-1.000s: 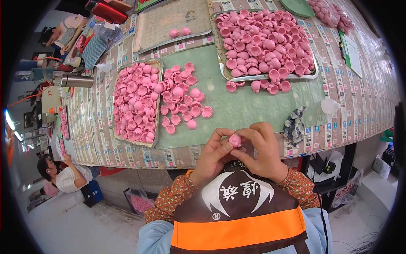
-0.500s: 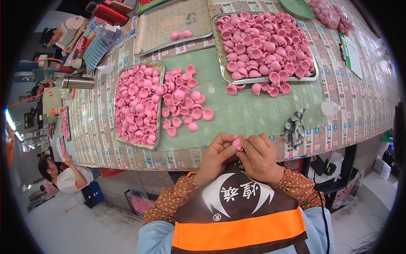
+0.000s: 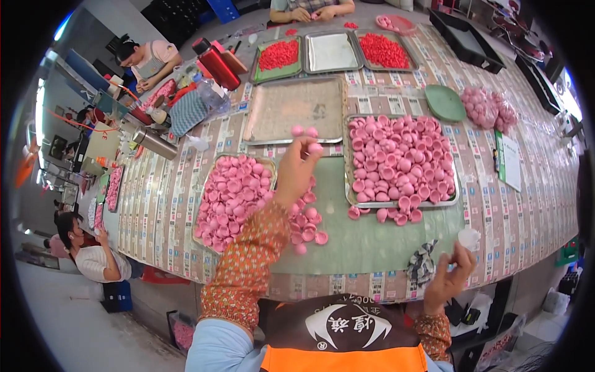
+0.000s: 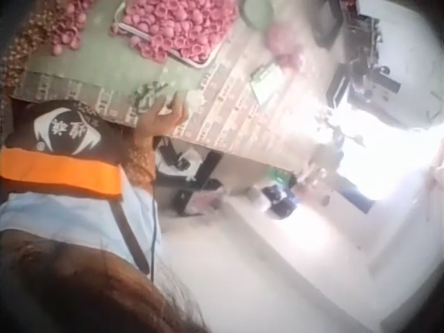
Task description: The recorder is assembling small pink plastic bowl-shaped components by applying glue from a bottle and joining them together.
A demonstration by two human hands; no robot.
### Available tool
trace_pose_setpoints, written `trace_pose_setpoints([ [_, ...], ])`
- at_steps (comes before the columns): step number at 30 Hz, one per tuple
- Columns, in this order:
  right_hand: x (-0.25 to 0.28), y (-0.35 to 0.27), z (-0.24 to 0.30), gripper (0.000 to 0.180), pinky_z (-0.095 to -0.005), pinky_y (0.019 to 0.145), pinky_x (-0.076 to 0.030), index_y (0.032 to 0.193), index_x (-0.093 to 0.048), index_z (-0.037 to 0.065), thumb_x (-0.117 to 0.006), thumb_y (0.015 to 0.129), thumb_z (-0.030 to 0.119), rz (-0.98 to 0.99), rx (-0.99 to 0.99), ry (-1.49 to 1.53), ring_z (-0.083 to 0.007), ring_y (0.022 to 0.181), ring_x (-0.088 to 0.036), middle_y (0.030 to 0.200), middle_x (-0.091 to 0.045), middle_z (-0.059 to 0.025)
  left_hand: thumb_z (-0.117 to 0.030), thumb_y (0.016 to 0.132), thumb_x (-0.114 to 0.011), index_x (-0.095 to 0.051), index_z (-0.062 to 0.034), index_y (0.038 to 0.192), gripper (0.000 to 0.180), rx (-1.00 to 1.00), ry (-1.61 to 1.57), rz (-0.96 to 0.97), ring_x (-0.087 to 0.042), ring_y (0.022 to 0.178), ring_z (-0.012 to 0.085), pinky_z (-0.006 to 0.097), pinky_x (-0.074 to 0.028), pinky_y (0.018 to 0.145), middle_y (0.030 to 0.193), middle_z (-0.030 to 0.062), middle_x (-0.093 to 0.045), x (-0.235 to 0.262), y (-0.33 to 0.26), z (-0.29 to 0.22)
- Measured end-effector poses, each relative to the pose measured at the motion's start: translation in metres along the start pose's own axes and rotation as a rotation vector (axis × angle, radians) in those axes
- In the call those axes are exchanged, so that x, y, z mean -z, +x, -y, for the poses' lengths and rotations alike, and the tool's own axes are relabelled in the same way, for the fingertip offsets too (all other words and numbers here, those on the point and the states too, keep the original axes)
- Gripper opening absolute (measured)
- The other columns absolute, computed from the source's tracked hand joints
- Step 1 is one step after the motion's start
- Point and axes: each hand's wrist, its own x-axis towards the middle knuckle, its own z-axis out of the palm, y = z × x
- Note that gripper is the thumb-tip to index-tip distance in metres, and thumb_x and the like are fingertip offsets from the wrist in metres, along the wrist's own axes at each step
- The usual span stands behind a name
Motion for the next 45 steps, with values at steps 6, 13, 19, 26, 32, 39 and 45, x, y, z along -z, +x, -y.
trace_pose_setpoints([
  [6, 0.027, 0.016, -0.048, 0.04, -0.0278, 0.082, -0.04, 0.132, -0.055, 0.003, -0.059, 0.092, 0.002, -0.162, -0.186, -0.175, -0.0143, 0.093, -0.046, 0.116, -0.054, -0.0055, -0.021, 0.083, -0.073, -0.063, -0.0092, 0.11, 0.031, -0.214, 0.582, -0.108, -0.062, 0.085, 0.0261, 0.04, -0.049, 0.076, 0.098, 0.0089, -0.067, 0.02, 0.06, 0.038],
  [13, 0.03, 0.026, -0.07, 0.054, -0.0305, 0.085, -0.039, 0.142, -0.046, 0.007, -0.061, 0.09, 0.006, -0.159, -0.335, -0.21, -0.0166, 0.106, -0.046, 0.133, -0.05, -0.0071, -0.022, 0.084, -0.071, -0.067, -0.0157, 0.106, 0.024, -0.245, 0.808, -0.157, -0.059, 0.102, 0.0297, 0.043, -0.045, 0.086, 0.108, 0.005, -0.065, 0.016, 0.055, 0.032],
  [19, 0.026, 0.028, -0.07, 0.064, -0.0339, 0.092, -0.04, 0.146, -0.042, 0.009, -0.065, 0.086, 0.01, -0.033, -0.389, -0.088, -0.0219, 0.116, -0.046, 0.136, -0.046, -0.0105, -0.02, 0.084, -0.068, -0.069, -0.0168, 0.106, 0.022, -0.303, 0.669, -0.151, -0.056, 0.108, 0.0282, 0.044, -0.043, 0.091, 0.111, 0.0046, -0.064, 0.033, 0.04, 0.026],
  [26, 0.021, 0.029, -0.101, 0.042, -0.0299, 0.082, -0.047, 0.13, -0.055, 0.001, -0.066, 0.09, 0.011, 0.062, -0.337, -0.121, -0.0158, 0.096, -0.057, 0.113, -0.059, -0.008, -0.011, 0.087, -0.065, -0.069, -0.0079, 0.102, 0.016, -0.31, 0.487, -0.025, -0.059, 0.105, 0.0245, 0.035, -0.043, 0.095, 0.106, 0.0078, -0.066, 0.084, -0.03, -0.013],
  [32, 0.016, 0.036, -0.106, 0.028, -0.0278, 0.079, -0.047, 0.116, -0.059, -0.003, -0.064, 0.096, 0.016, 0.033, -0.369, 0.079, -0.0124, 0.09, -0.056, 0.104, -0.062, -0.0062, -0.011, 0.096, -0.057, -0.067, -0.0015, 0.096, 0.014, -0.032, 0.264, 0.047, -0.06, 0.087, 0.0144, 0.027, -0.046, 0.079, 0.091, 0.0039, -0.066, 0.114, -0.094, -0.033],
  [39, 0.01, 0.038, -0.046, 0.023, -0.03, 0.092, -0.046, 0.118, -0.054, -0.001, -0.056, 0.1, 0.012, -0.042, -0.302, 0.225, -0.0161, 0.1, -0.058, 0.11, -0.063, -0.0105, -0.017, 0.092, -0.062, -0.067, -0.0048, 0.09, 0.014, 0.058, 0.388, 0.185, -0.056, 0.077, 0.0205, 0.032, -0.043, 0.071, 0.081, 0.0059, -0.061, 0.082, -0.149, -0.04],
  [45, 0.003, 0.024, 0.001, 0.03, -0.0335, 0.094, -0.045, 0.125, -0.049, 0.0, -0.057, 0.097, 0.007, 0.16, -0.244, 0.443, -0.0175, 0.101, -0.058, 0.108, -0.063, -0.0123, -0.018, 0.085, -0.068, -0.068, -0.0126, 0.097, 0.013, -0.31, 0.697, 0.103, -0.053, 0.085, 0.0248, 0.039, -0.041, 0.075, 0.089, 0.0052, -0.057, 0.03, -0.159, -0.049],
])
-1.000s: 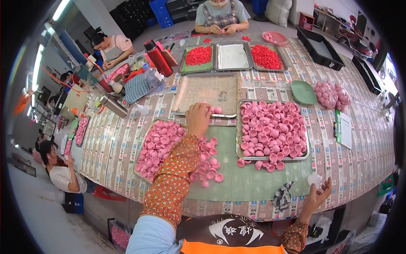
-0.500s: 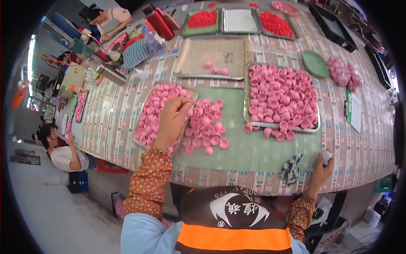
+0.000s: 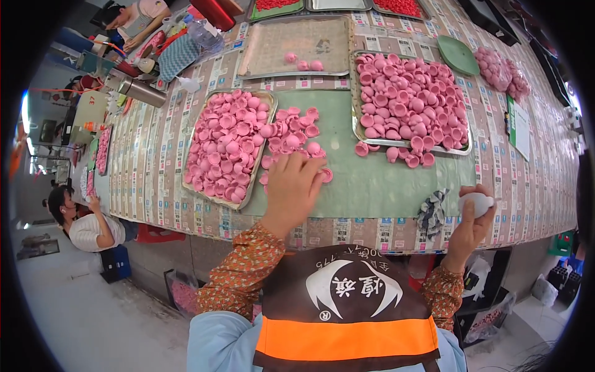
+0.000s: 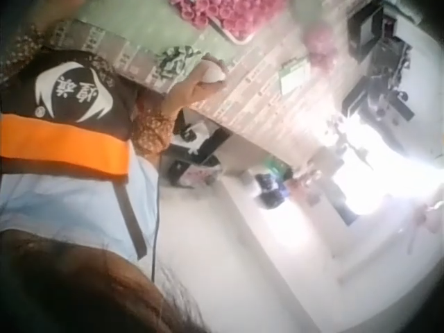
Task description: The recorder is assembling small pink plastic bowl-shaped components by applying glue from a bottle and joining them together.
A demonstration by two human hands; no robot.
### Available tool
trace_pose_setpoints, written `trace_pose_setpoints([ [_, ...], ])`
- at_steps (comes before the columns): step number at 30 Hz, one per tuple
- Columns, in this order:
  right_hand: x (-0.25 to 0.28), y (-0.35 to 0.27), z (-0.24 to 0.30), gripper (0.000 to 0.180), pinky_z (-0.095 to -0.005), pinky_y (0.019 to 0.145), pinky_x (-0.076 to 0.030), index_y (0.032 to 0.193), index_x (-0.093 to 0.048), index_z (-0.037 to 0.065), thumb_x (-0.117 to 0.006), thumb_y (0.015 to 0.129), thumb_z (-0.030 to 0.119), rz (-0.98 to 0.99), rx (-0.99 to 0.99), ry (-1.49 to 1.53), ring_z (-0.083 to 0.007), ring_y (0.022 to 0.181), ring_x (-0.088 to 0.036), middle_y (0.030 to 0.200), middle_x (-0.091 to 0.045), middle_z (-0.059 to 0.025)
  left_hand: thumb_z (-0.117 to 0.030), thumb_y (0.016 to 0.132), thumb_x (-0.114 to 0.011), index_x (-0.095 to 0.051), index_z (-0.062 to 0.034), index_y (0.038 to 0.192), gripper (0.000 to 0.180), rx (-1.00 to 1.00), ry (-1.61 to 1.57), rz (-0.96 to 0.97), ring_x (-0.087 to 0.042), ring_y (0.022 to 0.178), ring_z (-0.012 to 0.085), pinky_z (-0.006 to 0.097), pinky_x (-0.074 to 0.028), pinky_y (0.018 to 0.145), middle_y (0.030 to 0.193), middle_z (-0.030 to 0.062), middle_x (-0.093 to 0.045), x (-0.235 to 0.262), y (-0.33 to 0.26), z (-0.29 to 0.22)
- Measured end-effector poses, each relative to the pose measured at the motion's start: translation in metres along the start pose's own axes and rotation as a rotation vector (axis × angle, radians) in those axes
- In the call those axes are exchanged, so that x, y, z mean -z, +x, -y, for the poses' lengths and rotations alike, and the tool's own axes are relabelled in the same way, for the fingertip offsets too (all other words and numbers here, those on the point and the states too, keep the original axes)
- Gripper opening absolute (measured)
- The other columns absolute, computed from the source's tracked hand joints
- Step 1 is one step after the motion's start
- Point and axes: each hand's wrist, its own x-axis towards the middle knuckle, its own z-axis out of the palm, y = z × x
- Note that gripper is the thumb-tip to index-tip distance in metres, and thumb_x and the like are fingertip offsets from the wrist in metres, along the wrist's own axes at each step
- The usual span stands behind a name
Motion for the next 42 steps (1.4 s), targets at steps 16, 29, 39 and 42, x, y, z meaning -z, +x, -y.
trace_pose_setpoints([
  [16, -0.082, -0.057, 0.036, 0.05, -0.0246, 0.075, -0.049, 0.115, -0.052, 0.005, -0.079, 0.074, -0.001, 0.563, -0.444, 0.218, -0.0101, 0.087, -0.058, 0.094, -0.061, -0.005, -0.01, 0.1, -0.058, -0.051, -0.004, 0.113, 0.016, 0.635, -1.462, 0.375, -0.06, 0.08, 0.006, 0.021, -0.049, 0.068, 0.096, 0.0034, -0.064, -0.002, -0.041, -0.08],
  [29, -0.075, -0.041, 0.045, 0.033, -0.0276, 0.075, -0.05, 0.109, -0.053, 0.005, -0.07, 0.081, 0.001, 0.732, -0.234, -0.223, -0.0108, 0.083, -0.062, 0.095, -0.063, -0.005, -0.016, 0.098, -0.059, -0.046, -0.0076, 0.127, 0.033, 0.771, -1.83, 0.713, -0.065, 0.1, 0.0177, 0.034, -0.057, 0.086, 0.114, 0.0093, -0.062, -0.013, -0.052, -0.061],
  [39, -0.041, -0.043, 0.039, 0.042, -0.0321, 0.088, -0.048, 0.12, -0.05, -0.002, -0.068, 0.082, 0.003, 0.65, -0.281, 0.009, -0.0175, 0.1, -0.06, 0.111, -0.061, -0.012, -0.022, 0.1, -0.057, -0.035, -0.0028, 0.146, 0.055, 1.001, -2.076, 0.591, -0.066, 0.097, 0.0196, 0.033, -0.06, 0.086, 0.127, 0.0155, -0.058, -0.01, -0.057, -0.052],
  [42, -0.034, -0.052, 0.036, 0.045, -0.0328, 0.086, -0.048, 0.12, -0.053, -0.002, -0.071, 0.079, 0.007, 0.657, -0.109, -0.046, -0.0182, 0.097, -0.061, 0.11, -0.062, -0.0122, -0.022, 0.099, -0.058, -0.036, -0.0022, 0.146, 0.055, 1.012, -2.115, 0.548, -0.066, 0.098, 0.0213, 0.034, -0.06, 0.085, 0.128, 0.0172, -0.057, -0.012, -0.063, -0.05],
])
